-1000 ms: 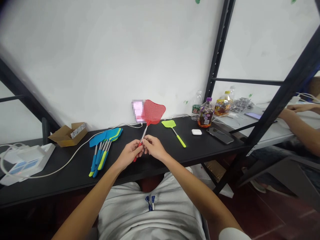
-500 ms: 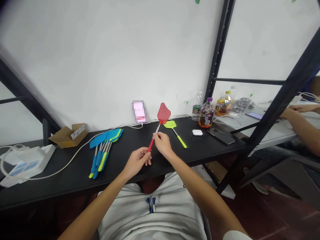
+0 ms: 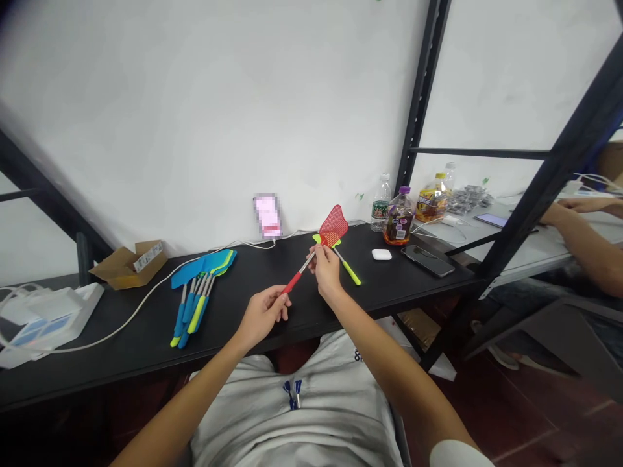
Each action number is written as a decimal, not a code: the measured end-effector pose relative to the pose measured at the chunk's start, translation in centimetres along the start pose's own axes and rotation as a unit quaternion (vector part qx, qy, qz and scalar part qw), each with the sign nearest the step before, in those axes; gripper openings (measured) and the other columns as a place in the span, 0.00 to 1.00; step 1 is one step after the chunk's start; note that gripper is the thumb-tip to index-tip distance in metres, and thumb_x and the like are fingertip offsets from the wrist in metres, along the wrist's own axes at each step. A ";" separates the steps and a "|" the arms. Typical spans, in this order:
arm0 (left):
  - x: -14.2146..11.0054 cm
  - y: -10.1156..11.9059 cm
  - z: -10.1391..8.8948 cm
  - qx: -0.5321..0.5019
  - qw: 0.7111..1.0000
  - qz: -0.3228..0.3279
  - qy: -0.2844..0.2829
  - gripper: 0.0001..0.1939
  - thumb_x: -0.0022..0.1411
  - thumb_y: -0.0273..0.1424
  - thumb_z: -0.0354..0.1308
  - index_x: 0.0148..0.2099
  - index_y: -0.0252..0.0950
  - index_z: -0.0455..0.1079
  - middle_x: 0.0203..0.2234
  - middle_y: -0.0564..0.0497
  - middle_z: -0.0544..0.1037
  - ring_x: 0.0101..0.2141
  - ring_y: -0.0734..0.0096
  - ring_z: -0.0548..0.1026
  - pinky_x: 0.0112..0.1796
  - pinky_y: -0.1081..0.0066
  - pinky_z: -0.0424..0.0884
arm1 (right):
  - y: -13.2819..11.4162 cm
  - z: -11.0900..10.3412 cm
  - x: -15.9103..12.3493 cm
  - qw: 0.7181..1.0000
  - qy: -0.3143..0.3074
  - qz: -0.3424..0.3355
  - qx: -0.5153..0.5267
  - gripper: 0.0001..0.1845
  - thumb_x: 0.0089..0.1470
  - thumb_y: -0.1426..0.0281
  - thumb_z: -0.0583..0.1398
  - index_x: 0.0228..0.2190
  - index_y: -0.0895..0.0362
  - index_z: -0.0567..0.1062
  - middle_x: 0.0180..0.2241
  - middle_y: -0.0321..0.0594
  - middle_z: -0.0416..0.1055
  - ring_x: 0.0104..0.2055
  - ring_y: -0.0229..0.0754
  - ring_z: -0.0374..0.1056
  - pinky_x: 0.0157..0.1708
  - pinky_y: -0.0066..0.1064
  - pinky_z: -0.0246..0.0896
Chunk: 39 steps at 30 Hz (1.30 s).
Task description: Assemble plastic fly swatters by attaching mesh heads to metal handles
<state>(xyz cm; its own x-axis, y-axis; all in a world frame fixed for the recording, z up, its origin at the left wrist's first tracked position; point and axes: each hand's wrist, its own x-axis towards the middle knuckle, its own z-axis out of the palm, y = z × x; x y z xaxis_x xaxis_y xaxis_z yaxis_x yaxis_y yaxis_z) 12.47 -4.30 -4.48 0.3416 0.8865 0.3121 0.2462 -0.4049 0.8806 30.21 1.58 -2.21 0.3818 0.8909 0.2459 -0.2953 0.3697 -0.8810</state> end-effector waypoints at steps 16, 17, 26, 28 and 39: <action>-0.3 0.5 0.2 0.026 0.999 0.011 0.030 0.12 0.63 0.39 0.57 0.40 0.35 0.72 0.26 0.51 0.76 0.22 0.74 0.74 0.24 0.75 0.69 | 0.7 1.3 -1.7 0.968 -0.160 0.006 -0.191 0.17 0.59 0.56 0.54 0.31 0.56 0.71 0.22 0.37 0.72 0.18 0.36 0.65 0.17 0.26 0.55; -0.3 0.7 0.2 0.036 0.999 0.021 0.031 0.12 0.63 0.39 0.57 0.41 0.35 0.72 0.26 0.51 0.77 0.23 0.73 0.74 0.25 0.74 0.69 | 0.5 1.0 -1.5 0.963 -0.158 -0.001 -0.216 0.17 0.59 0.56 0.53 0.31 0.56 0.72 0.22 0.37 0.72 0.18 0.37 0.66 0.18 0.26 0.57; -0.8 1.6 0.2 0.128 0.987 0.092 0.030 0.11 0.65 0.35 0.53 0.35 0.37 0.74 0.24 0.52 0.76 0.24 0.72 0.71 0.28 0.74 0.65 | -2.9 -3.4 2.7 0.738 -0.061 -0.032 -0.672 0.18 0.62 0.62 0.51 0.39 0.59 0.77 0.40 0.53 0.76 0.44 0.54 0.73 0.42 0.37 0.62; -0.8 1.6 0.2 0.139 0.984 0.103 0.030 0.10 0.65 0.33 0.53 0.34 0.37 0.74 0.24 0.52 0.75 0.25 0.73 0.70 0.28 0.74 0.64 | -2.5 -3.1 3.1 0.693 -0.067 -0.030 -0.717 0.17 0.61 0.62 0.53 0.42 0.59 0.75 0.41 0.55 0.76 0.45 0.55 0.73 0.42 0.38 0.63; -0.9 2.2 0.3 0.173 0.978 0.116 0.018 0.09 0.64 0.30 0.52 0.34 0.37 0.72 0.25 0.52 0.75 0.25 0.73 0.69 0.28 0.74 0.63 | 0.2 -0.6 3.6 0.634 -0.110 -0.053 -0.763 0.16 0.59 0.75 0.51 0.44 0.64 0.74 0.44 0.61 0.74 0.48 0.56 0.72 0.44 0.39 0.63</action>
<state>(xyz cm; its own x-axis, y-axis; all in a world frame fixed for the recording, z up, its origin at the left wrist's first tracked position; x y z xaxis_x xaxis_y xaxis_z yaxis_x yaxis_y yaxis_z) 12.94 -6.07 -2.98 0.3932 0.7668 0.5073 0.4595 -0.6418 0.6139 32.08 4.69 -1.71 0.1472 0.9599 0.2387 0.9783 -0.1057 -0.1785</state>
